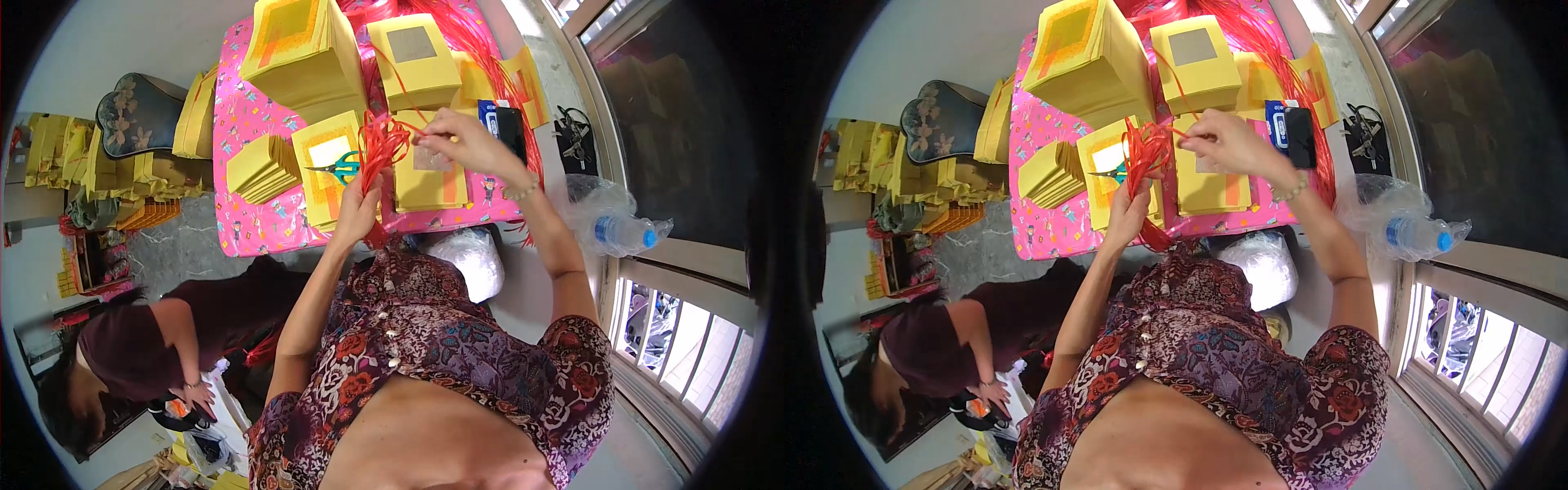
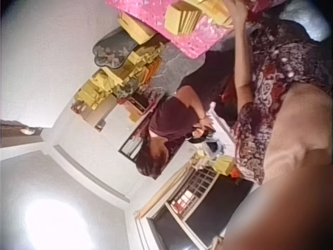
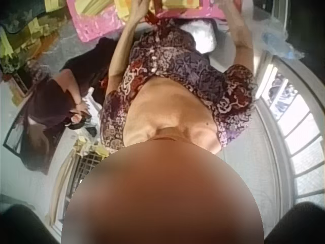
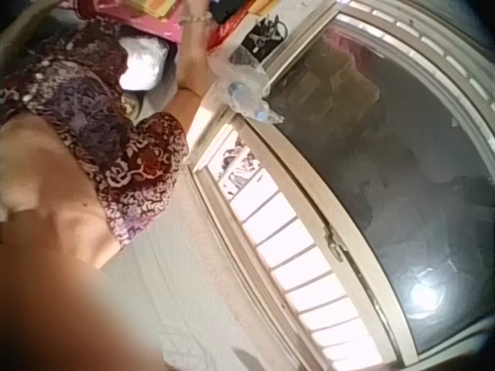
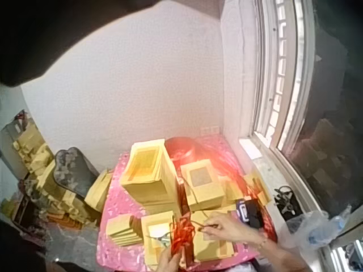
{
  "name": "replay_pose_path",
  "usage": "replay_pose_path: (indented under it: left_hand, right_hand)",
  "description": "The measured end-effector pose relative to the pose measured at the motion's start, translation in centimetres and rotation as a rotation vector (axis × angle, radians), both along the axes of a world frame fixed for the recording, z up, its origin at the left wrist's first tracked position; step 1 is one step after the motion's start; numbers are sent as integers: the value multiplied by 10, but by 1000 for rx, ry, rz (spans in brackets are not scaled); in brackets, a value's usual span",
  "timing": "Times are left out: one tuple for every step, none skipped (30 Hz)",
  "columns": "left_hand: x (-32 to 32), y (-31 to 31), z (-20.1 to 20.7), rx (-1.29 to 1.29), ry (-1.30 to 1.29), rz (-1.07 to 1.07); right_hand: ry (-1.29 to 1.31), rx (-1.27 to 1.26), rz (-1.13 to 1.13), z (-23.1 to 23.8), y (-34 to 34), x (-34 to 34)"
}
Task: Measuring and cutting lengths of red ribbon from a bundle using scissors.
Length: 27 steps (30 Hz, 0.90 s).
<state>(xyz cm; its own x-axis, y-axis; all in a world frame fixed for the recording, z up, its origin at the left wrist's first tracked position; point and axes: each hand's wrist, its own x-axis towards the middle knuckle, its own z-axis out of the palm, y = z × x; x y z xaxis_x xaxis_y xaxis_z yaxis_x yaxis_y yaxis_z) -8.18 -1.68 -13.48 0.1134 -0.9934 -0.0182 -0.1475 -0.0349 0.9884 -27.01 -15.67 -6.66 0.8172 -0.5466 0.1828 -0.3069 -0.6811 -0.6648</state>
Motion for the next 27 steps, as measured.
replay_pose_path:
  left_hand:
    - [-5, -2, 1, -5, 59, 25]
    - [-8, -5, 0, -9, 116, 50]
    - [-11, -4, -2, 42, 208, 4]
    - [-14, -4, -7, 40, 207, 6]
    - [-17, -4, -12, 46, 309, 3]
    - [-19, -4, -16, 53, 411, -1]
    - [-18, -5, -16, 46, 432, -46]
    - [-19, -5, -16, 46, 431, -45]
    - [-20, -4, -17, 72, 436, -55]
    - [-20, -3, -15, 99, 441, -64]
    - [-19, -2, -13, 100, 441, -61]
    - [-17, -2, -12, 84, 367, -98]
    - [-17, -2, -8, 69, 295, -136]
    - [-19, -1, -4, 70, 297, -132]
    - [-22, -1, 0, -51, 267, -4]
    - [-24, -2, 9, -171, 236, 119]
    - [-20, 1, 22, -101, 261, 143]
    - [-18, -1, 21, -155, 286, 230]
    - [-14, -3, 27, -269, 282, 250]
    - [-11, -3, 34, -384, 277, 269]
    - [-10, -3, 41, -338, 543, 278]
    - [-9, 0, 54, -289, 809, 289]
    - [-5, 0, 65, -253, 902, 279]
    - [-1, -1, 73, -251, 902, 278]
    - [8, 3, 80, -279, 934, 275]
    - [18, 3, 84, -304, 967, 263]
    - [30, 4, 87, -341, 989, 254]
  right_hand:
    - [-94, 344, -104, -10, 9, 9]
    - [-189, 691, -209, -18, 17, 18]
    - [-192, 688, -210, -22, 23, 26]
    - [-276, 689, -168, -25, 29, 35]
    - [-360, 690, -125, -25, 34, 41]
    - [-359, 689, -122, -25, 37, 44]
    - [-390, 715, -135, -25, 39, 46]
    - [-421, 740, -147, -25, 41, 48]
    - [-435, 728, -157, -27, 43, 50]
    - [-435, 730, -156, -27, 44, 51]
    - [-423, 792, -188, -26, 46, 52]
    - [-411, 855, -220, -25, 47, 53]
    - [-408, 857, -219, -24, 48, 53]
    - [-427, 876, -178, -24, 50, 54]
    - [-446, 895, -136, -24, 51, 56]
    - [-446, 897, -139, -26, 53, 58]
    - [-562, 870, -119, -31, 56, 62]
    - [-677, 841, -100, -39, 58, 64]
    - [-538, 751, -39, -45, 60, 65]
    - [-537, 753, -38, -50, 63, 65]
    - [-458, 815, 41, -55, 71, 63]
    - [-374, 875, 124, -56, 81, 63]
    - [-281, 857, 102, -62, 92, 62]
    - [-215, 725, 171, -85, 92, 61]
    - [-213, 801, 276, -77, 95, 60]
    - [-214, 874, 372, -68, 97, 56]
    - [-212, 876, 376, -65, 97, 52]
